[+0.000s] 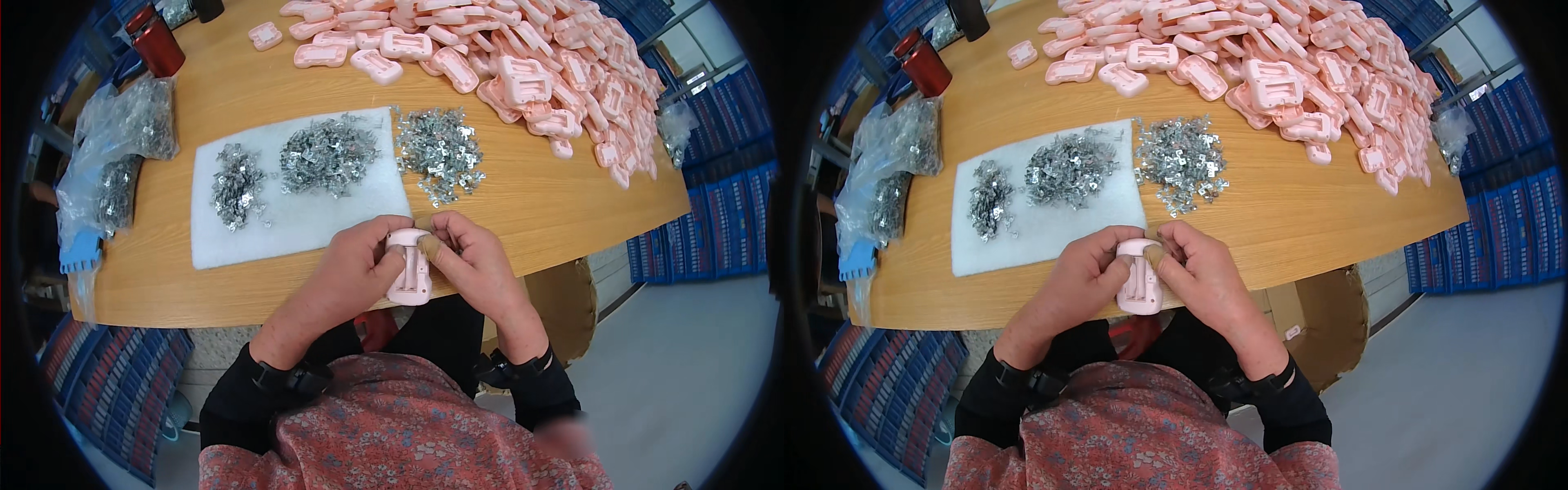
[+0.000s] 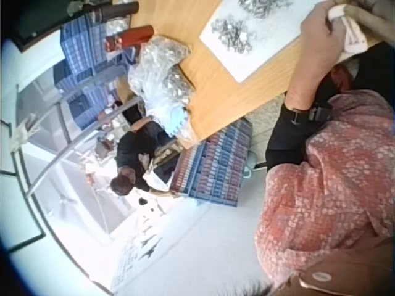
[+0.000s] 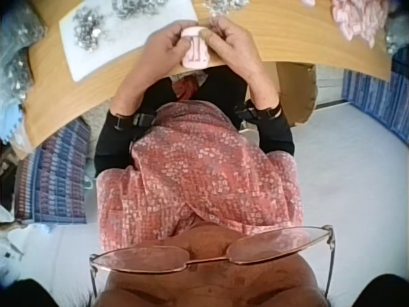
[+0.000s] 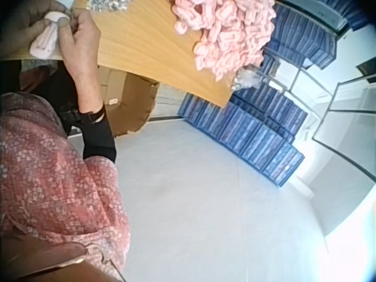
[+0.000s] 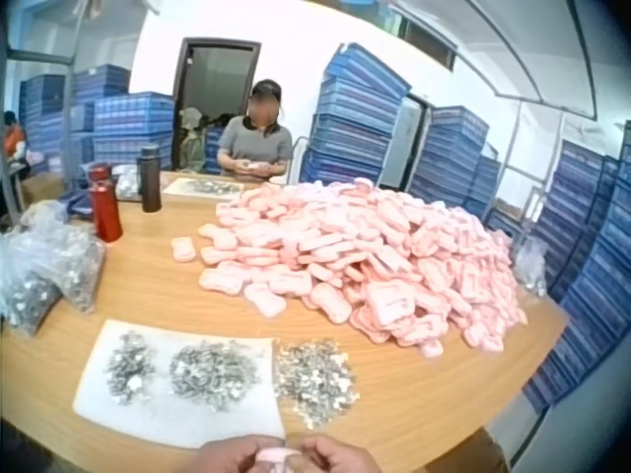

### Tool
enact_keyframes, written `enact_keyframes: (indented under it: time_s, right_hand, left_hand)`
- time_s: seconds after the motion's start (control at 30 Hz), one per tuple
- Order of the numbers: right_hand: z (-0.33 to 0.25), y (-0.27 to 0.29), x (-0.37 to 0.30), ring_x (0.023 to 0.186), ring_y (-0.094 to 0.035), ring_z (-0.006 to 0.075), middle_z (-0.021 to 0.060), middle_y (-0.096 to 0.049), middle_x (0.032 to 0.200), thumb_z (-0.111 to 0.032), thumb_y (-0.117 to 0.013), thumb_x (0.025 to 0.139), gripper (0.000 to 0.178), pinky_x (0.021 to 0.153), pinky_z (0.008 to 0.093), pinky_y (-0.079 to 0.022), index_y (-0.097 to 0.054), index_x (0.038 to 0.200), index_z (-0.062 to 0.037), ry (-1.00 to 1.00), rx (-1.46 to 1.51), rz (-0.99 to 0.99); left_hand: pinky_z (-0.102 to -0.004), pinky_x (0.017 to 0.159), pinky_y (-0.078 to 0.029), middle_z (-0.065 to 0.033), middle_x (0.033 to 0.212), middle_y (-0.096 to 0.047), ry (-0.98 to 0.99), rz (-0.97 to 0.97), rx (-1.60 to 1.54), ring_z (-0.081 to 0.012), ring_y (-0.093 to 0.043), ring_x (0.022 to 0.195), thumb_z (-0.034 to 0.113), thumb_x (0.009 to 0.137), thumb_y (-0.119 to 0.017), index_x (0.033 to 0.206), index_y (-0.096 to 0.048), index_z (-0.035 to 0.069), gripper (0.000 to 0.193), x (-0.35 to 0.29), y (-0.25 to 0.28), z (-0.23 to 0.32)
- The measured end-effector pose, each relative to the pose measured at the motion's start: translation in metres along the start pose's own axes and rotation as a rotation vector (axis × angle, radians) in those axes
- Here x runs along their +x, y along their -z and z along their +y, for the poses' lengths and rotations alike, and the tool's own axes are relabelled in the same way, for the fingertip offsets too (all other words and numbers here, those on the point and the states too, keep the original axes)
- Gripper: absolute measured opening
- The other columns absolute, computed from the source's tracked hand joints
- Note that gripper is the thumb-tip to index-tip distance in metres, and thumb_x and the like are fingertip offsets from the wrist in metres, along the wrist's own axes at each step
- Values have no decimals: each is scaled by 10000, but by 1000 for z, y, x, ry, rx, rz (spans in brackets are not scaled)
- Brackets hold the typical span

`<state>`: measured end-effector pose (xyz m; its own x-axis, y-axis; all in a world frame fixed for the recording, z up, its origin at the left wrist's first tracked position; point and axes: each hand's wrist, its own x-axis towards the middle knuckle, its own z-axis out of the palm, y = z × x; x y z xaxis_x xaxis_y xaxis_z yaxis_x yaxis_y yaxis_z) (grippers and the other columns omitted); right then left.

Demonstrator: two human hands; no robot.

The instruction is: The person assembles small pink plastic components by inserting metal pins into them one at a time. They pick up each pink part, insert a pin from a pile on the table, and place the finished unit onto a growing stack.

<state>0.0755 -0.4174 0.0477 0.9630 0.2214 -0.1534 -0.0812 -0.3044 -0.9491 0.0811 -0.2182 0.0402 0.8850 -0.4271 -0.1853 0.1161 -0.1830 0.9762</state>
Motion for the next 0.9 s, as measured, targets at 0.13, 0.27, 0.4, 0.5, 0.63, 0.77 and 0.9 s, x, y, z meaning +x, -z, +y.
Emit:
enact_keyframes:
  time_s: [0.13, 0.27, 0.4, 0.5, 0.63, 0.77, 0.9]
  right_hand:
    - [-10, -1, -3, 751, -473, 41, -28, -546, 860, -145, -595, 977, 223, 668, 208, -418, -566, 1140, 4, 19, -11, 0]
    - [-6, -4, -5, 730, -500, 73, 5, -551, 813, -104, -554, 966, 242, 676, 235, -438, -559, 1187, -4, 95, 146, 106]
    - [-9, -13, -8, 708, -581, 179, 76, -574, 779, -70, -520, 943, 300, 686, 299, -480, -555, 1236, -23, 162, 83, 124]
    - [-6, -23, -5, 731, -623, 307, 151, -606, 805, -50, -522, 906, 383, 688, 360, -501, -542, 1288, -40, 395, -243, 136]
    - [-16, -30, -8, 783, -633, 364, 199, -631, 870, -30, -530, 863, 434, 705, 399, -505, -551, 1296, -28, 311, -191, 65]
    - [-15, -33, -4, 791, -632, 354, 197, -619, 883, -19, -544, 848, 405, 706, 385, -502, -586, 1250, -7, 411, -137, 135]
    - [-13, -35, -1, 774, -628, 335, 171, -618, 884, -6, -547, 836, 355, 695, 368, -505, -618, 1184, -10, 444, -102, 111]
  left_hand:
    - [-277, 755, -517, -83, 1004, -654, -274, 130, 411, -122, -628, 834, 10, 938, -460, 1272, -544, 20, 345, 1, -3, -6]
    - [-294, 605, -497, -87, 895, -626, -36, 94, -279, -180, -603, 645, 114, 994, -460, 1273, -530, 35, 299, 0, 3, -12]
    - [-296, 528, -451, -83, 830, -590, 178, -26, -904, -187, -573, 601, 257, 1036, -450, 1311, -476, 58, 340, -3, 16, 3]
    - [-291, 501, -430, -80, 825, -579, 188, -69, -1060, -177, -556, 577, 335, 1050, -420, 1306, -473, 76, 368, -4, 19, 2]
    - [-285, 492, -423, -80, 835, -580, 206, -57, -1101, -174, -544, 554, 359, 1053, -402, 1291, -479, 95, 365, -7, 19, 3]
    - [-280, 489, -418, -75, 835, -579, 205, -65, -1083, -168, -537, 553, 360, 1048, -414, 1299, -477, 105, 363, -7, 19, 2]
    - [-277, 492, -419, -69, 838, -581, 202, -94, -1083, -162, -535, 558, 337, 1043, -440, 1325, -466, 101, 368, -8, 17, 0]
